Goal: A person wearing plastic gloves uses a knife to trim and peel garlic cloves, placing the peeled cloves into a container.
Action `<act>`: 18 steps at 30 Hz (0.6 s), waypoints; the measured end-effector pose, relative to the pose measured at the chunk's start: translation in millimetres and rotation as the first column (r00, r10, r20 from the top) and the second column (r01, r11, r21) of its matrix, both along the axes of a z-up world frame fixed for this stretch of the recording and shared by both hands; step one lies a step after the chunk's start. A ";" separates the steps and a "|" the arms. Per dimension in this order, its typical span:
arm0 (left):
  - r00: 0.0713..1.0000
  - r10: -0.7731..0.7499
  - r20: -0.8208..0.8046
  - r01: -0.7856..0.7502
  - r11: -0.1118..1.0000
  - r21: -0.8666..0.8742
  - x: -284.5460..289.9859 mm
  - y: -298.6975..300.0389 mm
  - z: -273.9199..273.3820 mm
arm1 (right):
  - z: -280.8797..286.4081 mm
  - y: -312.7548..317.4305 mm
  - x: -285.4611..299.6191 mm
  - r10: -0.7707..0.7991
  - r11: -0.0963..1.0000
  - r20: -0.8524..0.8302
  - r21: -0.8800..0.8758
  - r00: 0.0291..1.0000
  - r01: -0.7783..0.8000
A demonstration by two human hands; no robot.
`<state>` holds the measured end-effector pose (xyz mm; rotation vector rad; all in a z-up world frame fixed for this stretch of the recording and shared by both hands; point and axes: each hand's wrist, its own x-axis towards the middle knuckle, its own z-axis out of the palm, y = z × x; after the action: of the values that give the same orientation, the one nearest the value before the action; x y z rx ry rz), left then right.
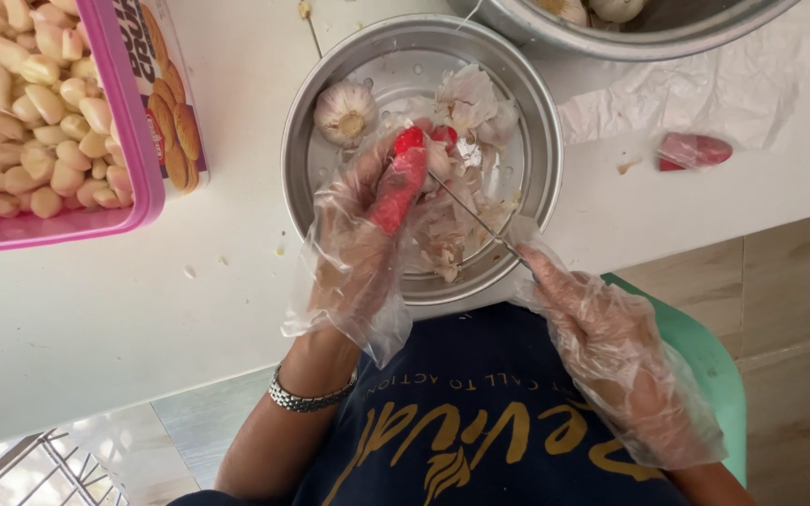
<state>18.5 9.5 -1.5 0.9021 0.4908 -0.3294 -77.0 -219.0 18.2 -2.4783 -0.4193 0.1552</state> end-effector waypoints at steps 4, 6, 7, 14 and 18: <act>0.974 0.066 0.218 -0.081 0.995 0.059 -6.5 -4.1 -18.6 | -27.4 -10.5 -10.8 0.064 0.977 0.092 -0.207 0.994 -0.044; 0.952 0.066 0.298 -0.098 0.991 0.095 -5.8 -6.2 -20.6 | -27.7 -11.4 -9.9 0.141 0.948 0.167 -0.309 0.976 -0.084; 0.949 0.035 0.313 -0.087 0.984 0.154 -4.9 -6.6 -20.0 | -17.3 -7.6 -5.4 0.094 0.977 0.066 -0.197 0.993 -0.080; 0.905 -0.180 0.385 0.017 0.921 0.390 -0.9 4.0 -19.9 | 10.0 -4.4 -0.4 0.752 -0.123 -0.051 -0.990 0.657 0.064; 0.880 -0.336 0.337 0.059 0.780 0.623 5.4 9.1 0.1 | -26.7 -14.9 -5.7 0.108 0.917 0.006 -0.388 0.994 -0.097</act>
<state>23.9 18.6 -1.4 1.6189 0.0631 -0.1525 -82.7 -233.9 -8.5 -2.8505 -0.5780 0.2706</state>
